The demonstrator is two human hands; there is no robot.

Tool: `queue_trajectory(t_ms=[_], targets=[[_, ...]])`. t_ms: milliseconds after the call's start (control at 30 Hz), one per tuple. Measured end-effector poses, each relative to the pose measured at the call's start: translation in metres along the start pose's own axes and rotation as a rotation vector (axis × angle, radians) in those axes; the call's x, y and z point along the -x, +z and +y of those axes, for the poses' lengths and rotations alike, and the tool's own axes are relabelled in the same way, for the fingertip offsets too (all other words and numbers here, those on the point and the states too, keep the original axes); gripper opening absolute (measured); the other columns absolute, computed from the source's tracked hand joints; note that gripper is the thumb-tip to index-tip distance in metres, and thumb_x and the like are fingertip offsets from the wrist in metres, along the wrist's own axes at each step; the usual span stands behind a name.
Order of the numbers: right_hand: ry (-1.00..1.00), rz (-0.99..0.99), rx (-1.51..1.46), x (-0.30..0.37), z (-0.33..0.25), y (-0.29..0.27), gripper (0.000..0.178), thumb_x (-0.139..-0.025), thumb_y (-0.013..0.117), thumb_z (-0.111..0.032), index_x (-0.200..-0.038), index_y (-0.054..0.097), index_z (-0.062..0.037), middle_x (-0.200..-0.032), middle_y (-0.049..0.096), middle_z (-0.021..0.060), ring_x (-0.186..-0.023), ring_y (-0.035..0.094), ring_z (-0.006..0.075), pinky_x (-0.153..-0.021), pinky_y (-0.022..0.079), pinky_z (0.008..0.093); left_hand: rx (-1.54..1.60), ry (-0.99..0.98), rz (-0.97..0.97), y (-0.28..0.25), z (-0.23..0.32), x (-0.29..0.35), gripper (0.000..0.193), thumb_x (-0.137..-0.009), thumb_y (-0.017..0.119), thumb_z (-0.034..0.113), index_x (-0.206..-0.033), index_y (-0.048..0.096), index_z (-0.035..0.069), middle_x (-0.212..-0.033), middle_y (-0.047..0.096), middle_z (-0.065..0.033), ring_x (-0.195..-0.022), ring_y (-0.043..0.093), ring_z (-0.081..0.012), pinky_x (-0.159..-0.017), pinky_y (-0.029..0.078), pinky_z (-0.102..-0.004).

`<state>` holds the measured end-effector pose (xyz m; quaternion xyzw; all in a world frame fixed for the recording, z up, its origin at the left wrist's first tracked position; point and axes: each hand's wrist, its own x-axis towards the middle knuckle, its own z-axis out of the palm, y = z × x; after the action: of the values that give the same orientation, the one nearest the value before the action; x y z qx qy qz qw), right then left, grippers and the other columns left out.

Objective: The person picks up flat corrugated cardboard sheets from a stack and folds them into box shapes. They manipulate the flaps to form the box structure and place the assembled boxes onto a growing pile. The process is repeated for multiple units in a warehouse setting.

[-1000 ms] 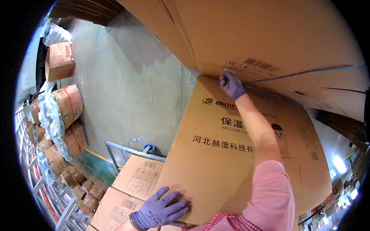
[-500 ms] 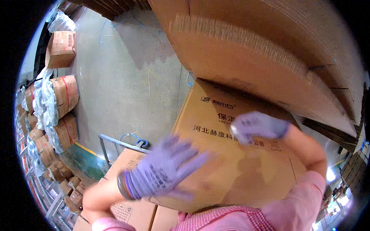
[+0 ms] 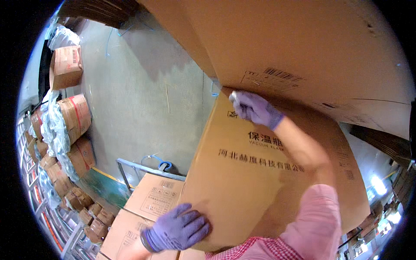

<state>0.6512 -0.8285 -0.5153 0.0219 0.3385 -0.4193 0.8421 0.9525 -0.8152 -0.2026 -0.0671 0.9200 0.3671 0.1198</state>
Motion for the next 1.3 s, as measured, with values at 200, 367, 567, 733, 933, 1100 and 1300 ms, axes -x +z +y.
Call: queue_trajectory(t_ms=[200, 367, 567, 733, 933, 1100, 1300], targets=[[0.010, -0.364, 0.820, 0.244, -0.163, 0.222, 0.026, -0.096, 0.065, -0.020, -0.108, 0.065, 0.0026, -0.085, 0.068, 0.0088, -0.073, 0.063, 0.0139, -0.065, 0.052, 0.0292, -0.649, 0.251, 0.410, -0.136, -0.084, -0.140, 0.021, -0.077, 0.069, 0.037, -0.083, 0.064, 0.017, -0.067, 0.055, 0.0002, -0.066, 0.058, -0.0232, -0.063, 0.047, -0.0415], [0.131, -0.464, 1.059, 0.295, -0.146, 0.228, 0.025, -0.096, 0.065, -0.023, -0.106, 0.066, 0.0001, -0.088, 0.069, 0.0095, -0.077, 0.065, 0.0145, -0.067, 0.054, 0.0319, -0.315, 0.112, 0.322, -0.150, -0.057, -0.138, 0.059, -0.074, 0.071, 0.043, -0.121, 0.058, 0.010, -0.094, 0.062, -0.0084, -0.086, 0.062, -0.0304, -0.074, 0.049, -0.0437], [0.134, 0.340, 0.088, 0.067, 0.014, -0.050, 0.016, -0.096, 0.063, -0.026, -0.091, 0.063, -0.0109, -0.085, 0.066, -0.0012, -0.074, 0.062, 0.0097, -0.064, 0.049, 0.0241, 0.224, -0.133, -0.192, 0.047, 0.023, 0.027, 0.084, -0.076, 0.064, 0.066, -0.135, 0.052, 0.008, -0.133, 0.053, -0.0153, -0.119, 0.051, -0.0346, -0.098, 0.040, -0.0502], [-0.424, 0.511, 0.097, -0.069, 0.057, -0.244, 0.013, -0.098, 0.060, -0.023, -0.097, 0.064, -0.0108, -0.082, 0.067, 0.0002, -0.075, 0.066, 0.0126, -0.064, 0.051, 0.0227, 0.254, -0.167, -0.217, 0.047, 0.011, 0.021, 0.065, -0.075, 0.066, 0.062, -0.126, 0.061, 0.023, -0.129, 0.059, -0.0034, -0.115, 0.055, -0.0298, -0.095, 0.043, -0.0465], [-0.099, 0.082, -0.017, 0.009, -0.005, 0.004, 0.022, -0.101, 0.056, -0.026, -0.105, 0.062, -0.0049, -0.075, 0.060, -0.0002, -0.065, 0.056, 0.0111, -0.059, 0.044, 0.0243, -0.062, 0.089, -0.056, 0.004, 0.008, 0.000, 0.035, -0.081, 0.065, 0.033, -0.107, 0.066, 0.011, -0.102, 0.065, -0.0077, -0.090, 0.063, -0.0246, -0.088, 0.050, -0.0434], [-0.061, -0.289, 0.745, 0.247, -0.151, 0.199, 0.024, -0.099, 0.059, -0.021, -0.111, 0.064, -0.0005, -0.095, 0.069, 0.0122, -0.079, 0.065, 0.0149, -0.067, 0.054, 0.0308, -0.494, 0.198, 0.248, -0.113, -0.050, -0.117, 0.020, -0.078, 0.065, 0.031, -0.083, 0.064, 0.012, -0.067, 0.057, -0.0046, -0.055, 0.055, -0.0218, -0.063, 0.049, -0.0371], [0.311, -0.499, 0.960, 0.299, -0.131, 0.231, 0.025, -0.100, 0.059, -0.022, -0.115, 0.063, -0.0023, -0.100, 0.070, 0.0101, -0.087, 0.067, 0.0169, -0.080, 0.055, 0.0322, -0.785, 0.148, 0.775, -0.177, -0.057, -0.166, 0.046, -0.080, 0.069, 0.046, -0.113, 0.066, 0.013, -0.088, 0.063, -0.0066, -0.085, 0.061, -0.0266, -0.077, 0.049, -0.0386]])
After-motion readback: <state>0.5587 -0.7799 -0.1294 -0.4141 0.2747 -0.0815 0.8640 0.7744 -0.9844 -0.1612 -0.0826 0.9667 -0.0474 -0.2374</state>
